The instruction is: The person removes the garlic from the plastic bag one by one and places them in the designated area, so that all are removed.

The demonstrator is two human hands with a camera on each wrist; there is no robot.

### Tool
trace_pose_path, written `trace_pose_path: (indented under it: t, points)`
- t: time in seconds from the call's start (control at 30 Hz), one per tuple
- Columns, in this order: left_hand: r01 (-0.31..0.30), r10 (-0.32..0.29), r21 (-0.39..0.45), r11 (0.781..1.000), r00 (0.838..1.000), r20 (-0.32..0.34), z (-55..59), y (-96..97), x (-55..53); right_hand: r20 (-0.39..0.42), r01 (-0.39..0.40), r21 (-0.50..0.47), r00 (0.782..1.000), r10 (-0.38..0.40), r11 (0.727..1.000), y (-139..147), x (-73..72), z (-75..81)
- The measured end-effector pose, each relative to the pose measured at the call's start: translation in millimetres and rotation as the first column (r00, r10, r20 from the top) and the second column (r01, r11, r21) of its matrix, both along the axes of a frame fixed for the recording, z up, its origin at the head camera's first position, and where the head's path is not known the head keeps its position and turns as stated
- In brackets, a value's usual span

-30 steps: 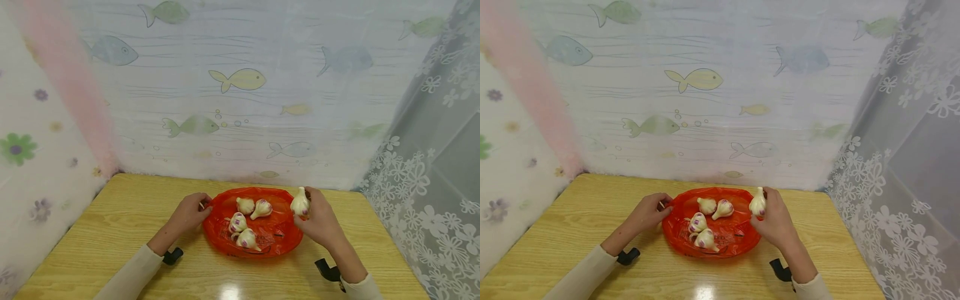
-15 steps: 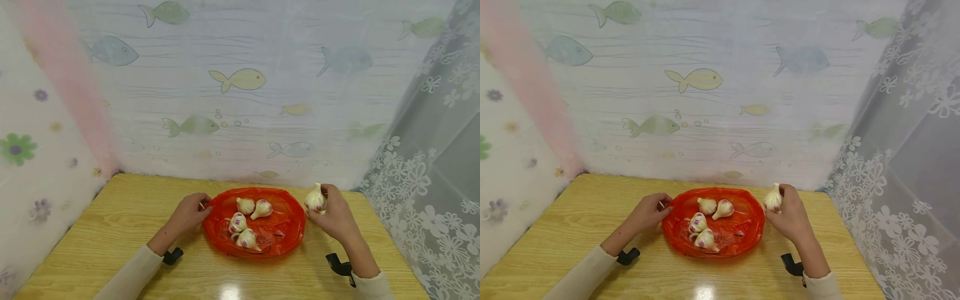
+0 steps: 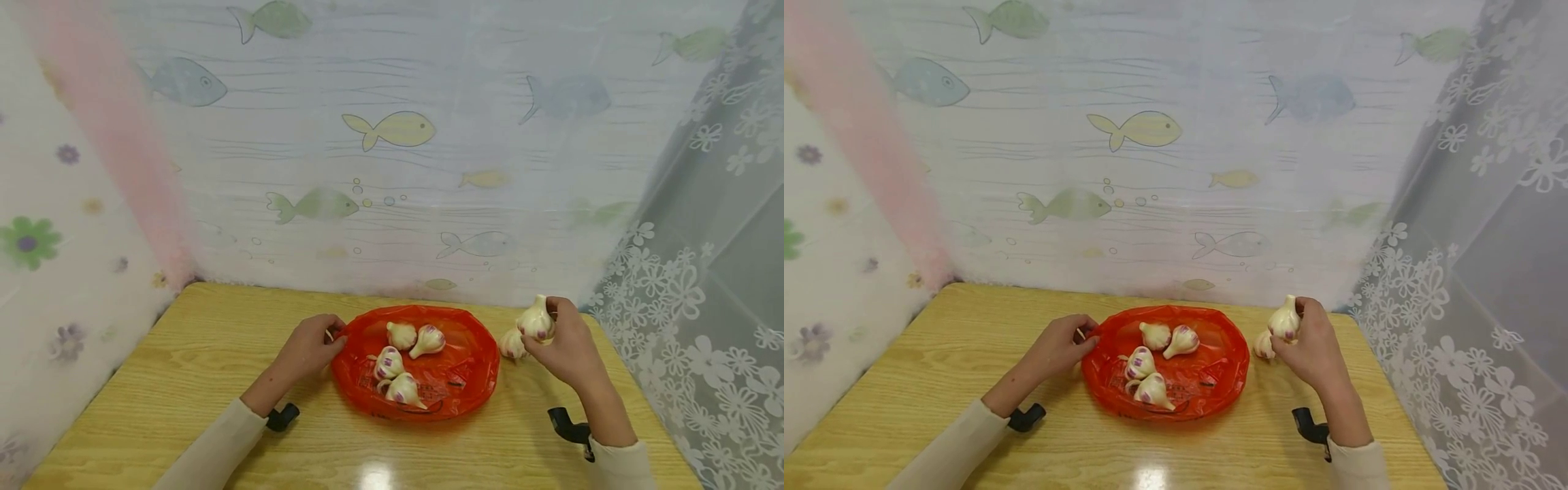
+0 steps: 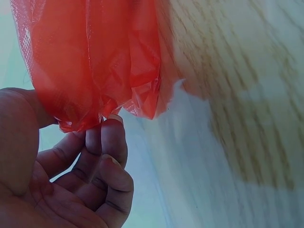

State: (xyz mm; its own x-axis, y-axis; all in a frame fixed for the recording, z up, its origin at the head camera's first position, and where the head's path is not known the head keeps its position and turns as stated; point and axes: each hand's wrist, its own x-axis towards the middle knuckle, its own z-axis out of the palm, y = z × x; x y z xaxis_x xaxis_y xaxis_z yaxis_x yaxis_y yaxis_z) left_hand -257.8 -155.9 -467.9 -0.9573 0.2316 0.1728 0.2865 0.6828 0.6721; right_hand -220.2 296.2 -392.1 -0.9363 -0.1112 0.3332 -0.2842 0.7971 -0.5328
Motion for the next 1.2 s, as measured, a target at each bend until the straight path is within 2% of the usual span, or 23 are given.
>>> trace_pose_path:
  t: [0.2, 0.6, 1.03, 1.2]
  points:
    - [-0.003, 0.003, 0.004, 1.0, 1.0, 0.001, 0.7, 0.2, 0.8, -0.02, -0.005, 0.005, 1.0, 0.005, 1.0, 13.7, -7.7, -9.8]
    - [-0.012, 0.012, 0.003, 1.0, 1.0, 0.001, 2.4, 0.8, 1.4, 0.019, 0.012, -0.014, 1.0, -0.011, 1.0, 35.4, -17.9, -30.1]
    - [-0.011, 0.011, 0.002, 1.0, 1.0, 0.003, 1.8, 0.6, 0.9, 0.108, 0.074, -0.008, 0.992, -0.073, 0.997, 51.2, -26.2, -47.2]
    - [-0.01, 0.01, 0.001, 1.0, 1.0, 0.005, 1.0, 0.6, 0.2, 0.125, 0.066, -0.016, 0.99, -0.064, 0.998, 57.6, -28.1, -55.4]
